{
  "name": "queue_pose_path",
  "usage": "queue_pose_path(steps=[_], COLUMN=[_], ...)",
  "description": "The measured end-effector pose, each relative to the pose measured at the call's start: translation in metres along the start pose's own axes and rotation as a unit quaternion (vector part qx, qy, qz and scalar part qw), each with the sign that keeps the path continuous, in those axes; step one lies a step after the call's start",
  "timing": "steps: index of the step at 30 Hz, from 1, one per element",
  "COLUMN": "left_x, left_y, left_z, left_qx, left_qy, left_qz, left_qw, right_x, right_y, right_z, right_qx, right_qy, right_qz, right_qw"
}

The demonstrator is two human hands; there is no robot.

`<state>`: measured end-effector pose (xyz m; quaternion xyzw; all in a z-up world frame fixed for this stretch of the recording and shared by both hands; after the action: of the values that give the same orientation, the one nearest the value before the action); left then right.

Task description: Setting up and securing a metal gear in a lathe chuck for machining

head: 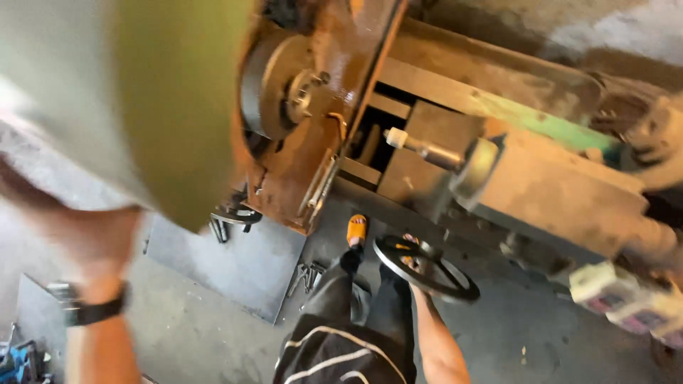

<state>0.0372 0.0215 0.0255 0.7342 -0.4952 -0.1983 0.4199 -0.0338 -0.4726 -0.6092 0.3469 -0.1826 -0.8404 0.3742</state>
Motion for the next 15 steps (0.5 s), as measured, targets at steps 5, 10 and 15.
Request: queue_pose_path(steps=[5,10,15], left_x=[0.021,0.029,0.009], left_y=[-0.056,-0.084,-0.099], left_z=[0.061,0.085,0.100], left_qx=[-0.003,0.066,0.040], left_qy=[-0.008,-0.020,0.025], left_qz=[0.073,0.120,0.133], left_qw=[0.997,0.990,0.990], right_x=[0.069,0.095,-0.109], right_y=[0.064,0.117,0.124], right_z=[0.019,0.068,0.204], right_qx=[0.018,0.079,0.095], right_qy=[-0.049,-0.131,-0.199], right_qz=[-0.162,-0.323,-0.420], right_qw=[0.985,0.934,0.880])
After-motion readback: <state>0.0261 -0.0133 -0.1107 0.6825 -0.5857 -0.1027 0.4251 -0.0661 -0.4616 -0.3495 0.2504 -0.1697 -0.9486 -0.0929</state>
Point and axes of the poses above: each hand's wrist, its own z-axis away from the middle knuckle, its own y-axis out of the back of the hand, x = y × z, the point moved 5 cm from there along -z, towards the middle knuckle, and after that the axes turned 4 degrees about x, right-handed, at the moved point
